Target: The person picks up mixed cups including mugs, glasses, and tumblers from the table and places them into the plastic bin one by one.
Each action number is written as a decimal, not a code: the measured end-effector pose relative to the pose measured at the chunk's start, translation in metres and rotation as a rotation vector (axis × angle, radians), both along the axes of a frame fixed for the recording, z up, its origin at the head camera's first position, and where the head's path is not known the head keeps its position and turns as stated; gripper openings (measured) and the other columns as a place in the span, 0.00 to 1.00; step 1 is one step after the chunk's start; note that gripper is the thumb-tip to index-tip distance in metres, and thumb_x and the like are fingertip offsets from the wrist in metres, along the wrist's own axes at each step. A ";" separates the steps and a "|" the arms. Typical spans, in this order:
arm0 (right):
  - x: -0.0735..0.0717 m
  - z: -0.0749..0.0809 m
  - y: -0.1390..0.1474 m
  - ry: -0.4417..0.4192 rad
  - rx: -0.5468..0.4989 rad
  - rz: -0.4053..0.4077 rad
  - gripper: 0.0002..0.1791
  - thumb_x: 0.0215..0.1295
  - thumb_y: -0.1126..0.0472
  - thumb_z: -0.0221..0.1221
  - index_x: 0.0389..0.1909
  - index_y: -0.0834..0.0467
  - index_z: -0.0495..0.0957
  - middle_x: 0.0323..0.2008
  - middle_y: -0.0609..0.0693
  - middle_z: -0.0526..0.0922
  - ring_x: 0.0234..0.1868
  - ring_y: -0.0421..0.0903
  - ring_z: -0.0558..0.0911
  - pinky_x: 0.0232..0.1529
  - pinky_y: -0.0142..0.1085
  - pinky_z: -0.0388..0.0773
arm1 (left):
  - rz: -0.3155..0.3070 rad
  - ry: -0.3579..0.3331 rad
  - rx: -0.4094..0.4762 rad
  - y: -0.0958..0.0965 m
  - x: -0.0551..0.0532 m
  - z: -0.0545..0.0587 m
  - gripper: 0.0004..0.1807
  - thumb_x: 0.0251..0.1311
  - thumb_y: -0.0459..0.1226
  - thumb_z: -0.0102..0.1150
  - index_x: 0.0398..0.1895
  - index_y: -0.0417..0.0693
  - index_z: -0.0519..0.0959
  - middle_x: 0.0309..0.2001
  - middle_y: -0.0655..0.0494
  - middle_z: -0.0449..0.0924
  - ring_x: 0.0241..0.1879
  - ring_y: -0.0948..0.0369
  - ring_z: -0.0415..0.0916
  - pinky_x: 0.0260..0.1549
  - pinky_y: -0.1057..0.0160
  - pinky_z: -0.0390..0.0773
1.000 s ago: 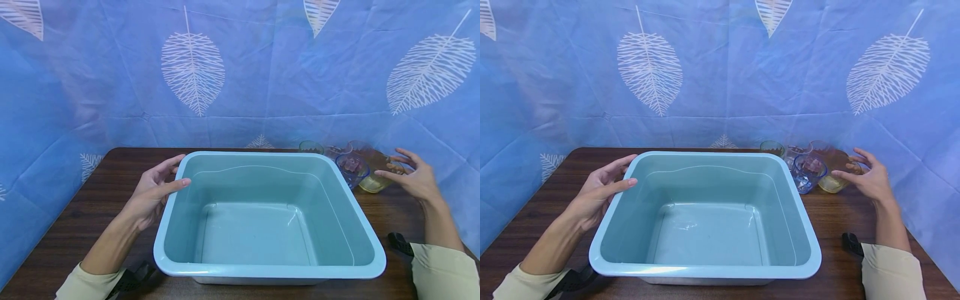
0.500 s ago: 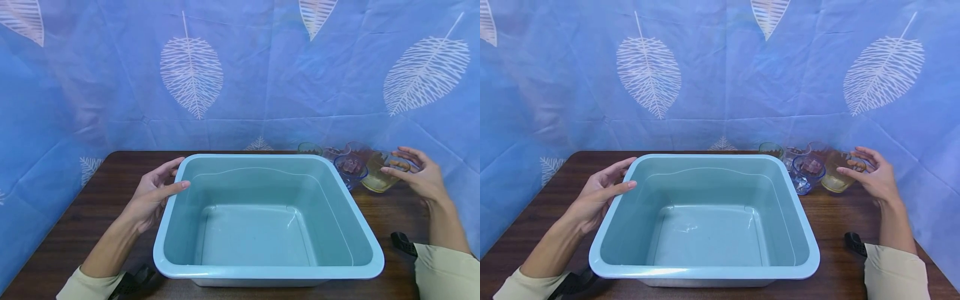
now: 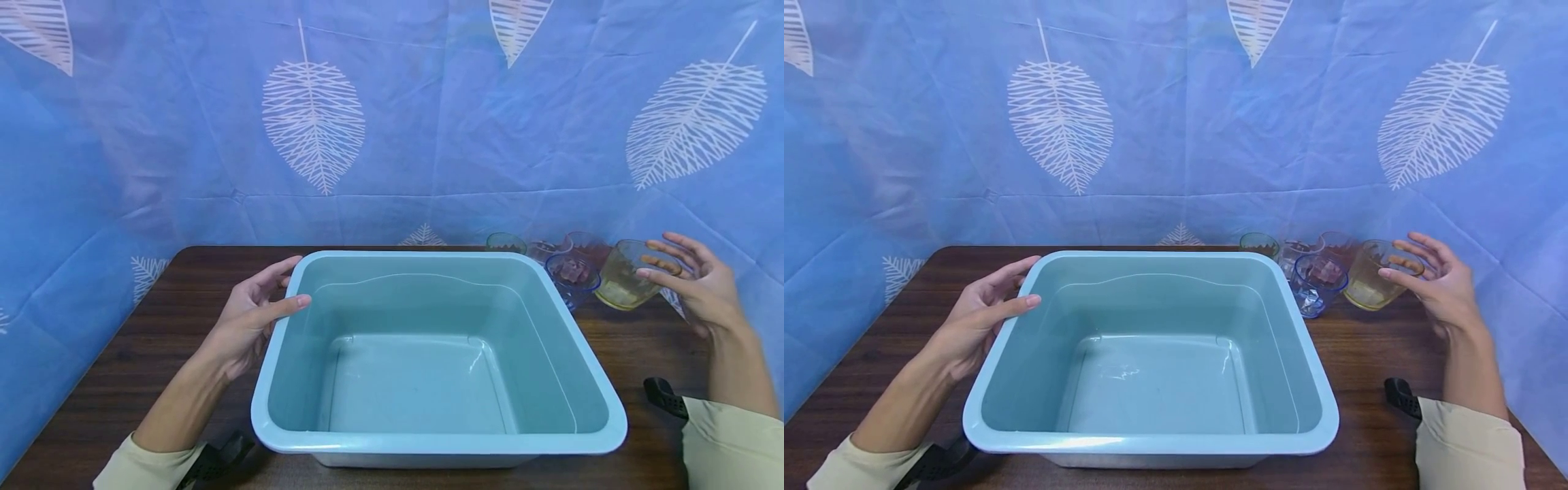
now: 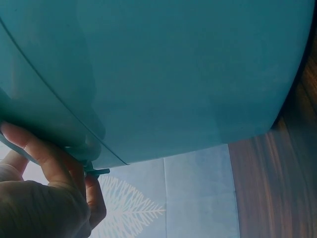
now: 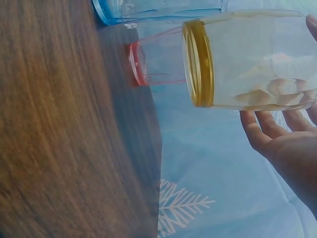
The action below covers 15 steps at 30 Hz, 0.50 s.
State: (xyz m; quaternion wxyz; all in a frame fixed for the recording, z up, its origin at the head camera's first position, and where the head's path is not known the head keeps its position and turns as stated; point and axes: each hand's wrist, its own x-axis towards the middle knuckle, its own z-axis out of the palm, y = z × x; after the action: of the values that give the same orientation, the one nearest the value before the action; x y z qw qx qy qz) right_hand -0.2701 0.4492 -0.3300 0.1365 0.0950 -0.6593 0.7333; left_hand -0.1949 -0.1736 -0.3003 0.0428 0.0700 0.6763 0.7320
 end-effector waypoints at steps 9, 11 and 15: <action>0.003 0.006 -0.003 0.026 0.066 -0.029 0.37 0.66 0.82 0.59 0.70 0.52 0.66 0.57 0.42 0.79 0.48 0.34 0.85 0.41 0.22 0.84 | -0.007 0.001 0.016 0.000 0.001 0.001 0.36 0.67 0.27 0.64 0.77 0.41 0.64 0.49 0.47 0.72 0.34 0.60 0.88 0.37 0.50 0.90; 0.003 0.008 -0.003 0.034 0.089 -0.038 0.37 0.66 0.82 0.59 0.71 0.52 0.66 0.57 0.41 0.79 0.48 0.34 0.84 0.40 0.21 0.84 | -0.006 0.000 0.017 0.000 0.001 0.002 0.36 0.67 0.27 0.64 0.77 0.41 0.64 0.49 0.47 0.72 0.34 0.60 0.88 0.37 0.50 0.90; 0.005 0.010 -0.003 0.055 0.093 -0.026 0.36 0.66 0.83 0.58 0.71 0.53 0.67 0.58 0.42 0.79 0.49 0.34 0.84 0.41 0.21 0.83 | -0.008 0.005 0.005 0.001 0.001 0.002 0.37 0.67 0.28 0.65 0.77 0.41 0.63 0.49 0.47 0.71 0.33 0.61 0.87 0.37 0.51 0.90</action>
State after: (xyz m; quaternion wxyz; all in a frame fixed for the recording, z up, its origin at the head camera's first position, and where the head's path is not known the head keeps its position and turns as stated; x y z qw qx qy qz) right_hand -0.2655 0.4459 -0.3203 0.1594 0.1130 -0.6898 0.6971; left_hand -0.1941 -0.1729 -0.2979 0.0440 0.0745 0.6743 0.7334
